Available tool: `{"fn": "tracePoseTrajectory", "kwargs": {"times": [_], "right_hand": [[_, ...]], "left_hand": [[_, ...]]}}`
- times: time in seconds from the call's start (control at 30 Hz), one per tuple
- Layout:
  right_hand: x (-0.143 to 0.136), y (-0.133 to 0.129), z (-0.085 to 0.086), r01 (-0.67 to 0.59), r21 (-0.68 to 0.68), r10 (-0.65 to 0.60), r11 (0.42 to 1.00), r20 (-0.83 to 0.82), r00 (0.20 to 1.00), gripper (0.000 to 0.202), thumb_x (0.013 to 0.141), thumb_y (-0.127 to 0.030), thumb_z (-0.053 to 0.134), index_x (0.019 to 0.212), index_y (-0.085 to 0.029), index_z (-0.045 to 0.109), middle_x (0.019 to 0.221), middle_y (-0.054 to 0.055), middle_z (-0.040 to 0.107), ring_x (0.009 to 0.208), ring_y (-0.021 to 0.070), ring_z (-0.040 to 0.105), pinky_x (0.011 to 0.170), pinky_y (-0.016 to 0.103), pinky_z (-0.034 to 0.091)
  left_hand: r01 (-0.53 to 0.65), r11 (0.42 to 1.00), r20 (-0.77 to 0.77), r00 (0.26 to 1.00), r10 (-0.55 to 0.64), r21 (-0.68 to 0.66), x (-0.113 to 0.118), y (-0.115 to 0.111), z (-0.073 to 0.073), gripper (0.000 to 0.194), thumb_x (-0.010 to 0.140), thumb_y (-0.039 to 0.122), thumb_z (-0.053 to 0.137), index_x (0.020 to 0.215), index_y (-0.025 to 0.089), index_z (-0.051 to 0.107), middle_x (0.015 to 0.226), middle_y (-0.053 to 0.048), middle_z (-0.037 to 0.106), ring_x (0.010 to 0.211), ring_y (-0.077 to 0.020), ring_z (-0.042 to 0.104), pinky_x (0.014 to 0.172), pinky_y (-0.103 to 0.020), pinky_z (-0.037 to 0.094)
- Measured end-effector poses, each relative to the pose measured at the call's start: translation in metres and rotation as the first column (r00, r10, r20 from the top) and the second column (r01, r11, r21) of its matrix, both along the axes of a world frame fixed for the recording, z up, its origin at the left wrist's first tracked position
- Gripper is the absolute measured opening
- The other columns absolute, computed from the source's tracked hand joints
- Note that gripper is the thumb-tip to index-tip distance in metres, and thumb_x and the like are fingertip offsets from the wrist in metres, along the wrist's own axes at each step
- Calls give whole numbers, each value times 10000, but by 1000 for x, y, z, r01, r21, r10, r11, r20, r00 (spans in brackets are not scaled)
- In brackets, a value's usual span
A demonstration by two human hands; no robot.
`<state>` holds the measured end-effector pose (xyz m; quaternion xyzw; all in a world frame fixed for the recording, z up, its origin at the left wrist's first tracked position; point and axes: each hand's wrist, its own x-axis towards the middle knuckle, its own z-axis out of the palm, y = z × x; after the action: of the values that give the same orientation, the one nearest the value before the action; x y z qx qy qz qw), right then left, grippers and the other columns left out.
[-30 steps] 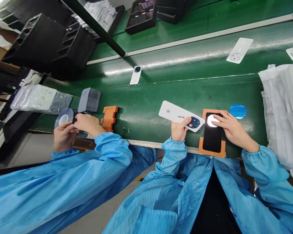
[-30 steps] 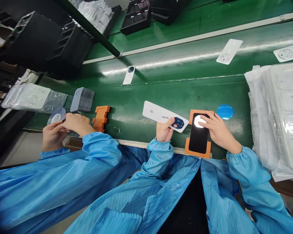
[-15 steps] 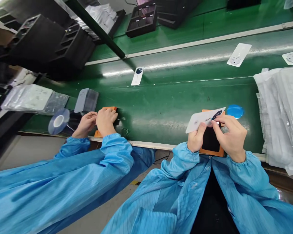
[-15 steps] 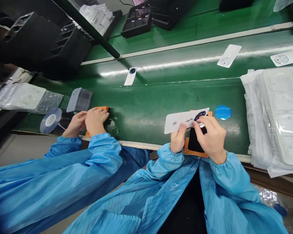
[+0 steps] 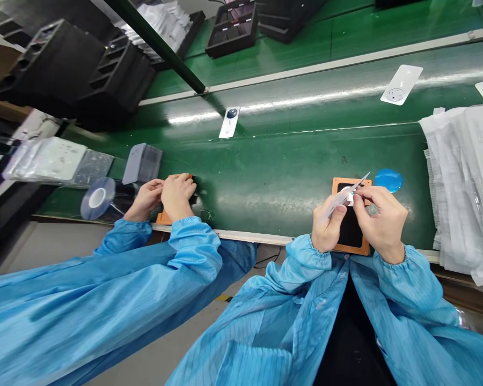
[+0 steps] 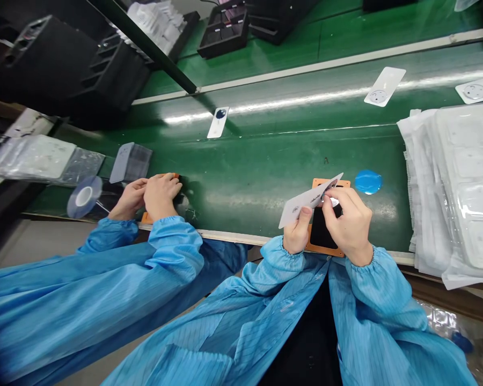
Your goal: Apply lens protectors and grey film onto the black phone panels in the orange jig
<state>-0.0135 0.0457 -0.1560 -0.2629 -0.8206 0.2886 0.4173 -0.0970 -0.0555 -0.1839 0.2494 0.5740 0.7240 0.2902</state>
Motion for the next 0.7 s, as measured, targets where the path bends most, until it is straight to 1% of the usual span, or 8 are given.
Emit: {"fn": "tracePoseTrajectory", "kwargs": {"times": [0.17, 0.3, 0.37, 0.43, 0.5, 0.57, 0.63, 0.7], "right_hand": [[-5, 5, -6, 38, 44, -38, 998, 11, 999, 121, 977, -216, 579, 908, -233, 677, 900, 46, 762, 812, 191, 713, 740, 329, 555], [-10, 5, -10, 58, 107, -59, 993, 9, 998, 96, 947, -203, 581, 860, -227, 612, 826, 33, 708, 742, 180, 661, 687, 317, 514], [-11, 8, -11, 45, 120, -49, 992, 32, 998, 98, 915, -168, 569, 839, -226, 585, 815, 32, 685, 732, 176, 643, 679, 311, 503], [-6, 20, -15, 58, 103, -68, 993, 94, 993, 94, 870, -153, 570, 812, -227, 575, 806, 35, 676, 723, 179, 634, 679, 315, 497], [3, 44, -23, 155, 50, -162, 987, 187, 969, 73, 811, -164, 600, 775, -226, 584, 782, 41, 679, 704, 193, 627, 674, 336, 490], [16, 77, -34, 301, -14, -280, 954, 321, 904, 65, 776, -205, 633, 726, -231, 599, 711, 36, 662, 662, 212, 601, 678, 377, 488], [30, 106, -43, 373, -47, -301, 927, 498, 813, 145, 783, -282, 660, 658, -249, 595, 590, 18, 578, 623, 237, 568, 698, 444, 501], [42, 123, -44, 378, -54, -259, 924, 639, 724, 249, 812, -352, 672, 605, -262, 567, 529, 15, 501, 634, 276, 583, 724, 515, 510]], "left_hand": [[48, 999, -131, 990, -49, -8, -2, -1, 8, 527, 959, 622, 643, 1313, 248, 753, 1373, -81, 720, 1346, -310, 644, 1235, -434, 461], [69, 997, -240, 968, -73, -26, 1, 0, 0, 560, 1016, 609, 555, 1382, 213, 707, 1400, -100, 707, 1334, -303, 661, 1216, -435, 493], [28, 999, -155, 987, -35, -46, 2, 2, -6, 538, 1017, 598, 566, 1342, 200, 726, 1370, -100, 725, 1327, -299, 666, 1210, -435, 504], [-40, 998, 33, 999, 41, -46, -3, 7, -10, 569, 968, 629, 637, 1305, 180, 733, 1322, -113, 748, 1267, -313, 703, 1147, -456, 564], [-93, 995, 255, 962, 99, -36, -16, 10, -10, 646, 924, 642, 697, 1357, 163, 681, 1299, -137, 755, 1173, -325, 749, 1052, -490, 624], [-141, 990, 415, 899, 140, -29, -35, 10, -7, 668, 928, 595, 723, 1428, 166, 612, 1300, -154, 751, 1110, -316, 775, 1004, -502, 642], [-164, 986, 463, 872, 159, -29, -53, 6, -3, 629, 943, 518, 740, 1452, 181, 589, 1313, -156, 744, 1102, -297, 779, 1013, -496, 635], [-156, 988, 418, 896, 148, -16, -66, -1, 0, 628, 926, 493, 767, 1451, 193, 596, 1319, -148, 743, 1111, -292, 775, 1006, -488, 641]]}}
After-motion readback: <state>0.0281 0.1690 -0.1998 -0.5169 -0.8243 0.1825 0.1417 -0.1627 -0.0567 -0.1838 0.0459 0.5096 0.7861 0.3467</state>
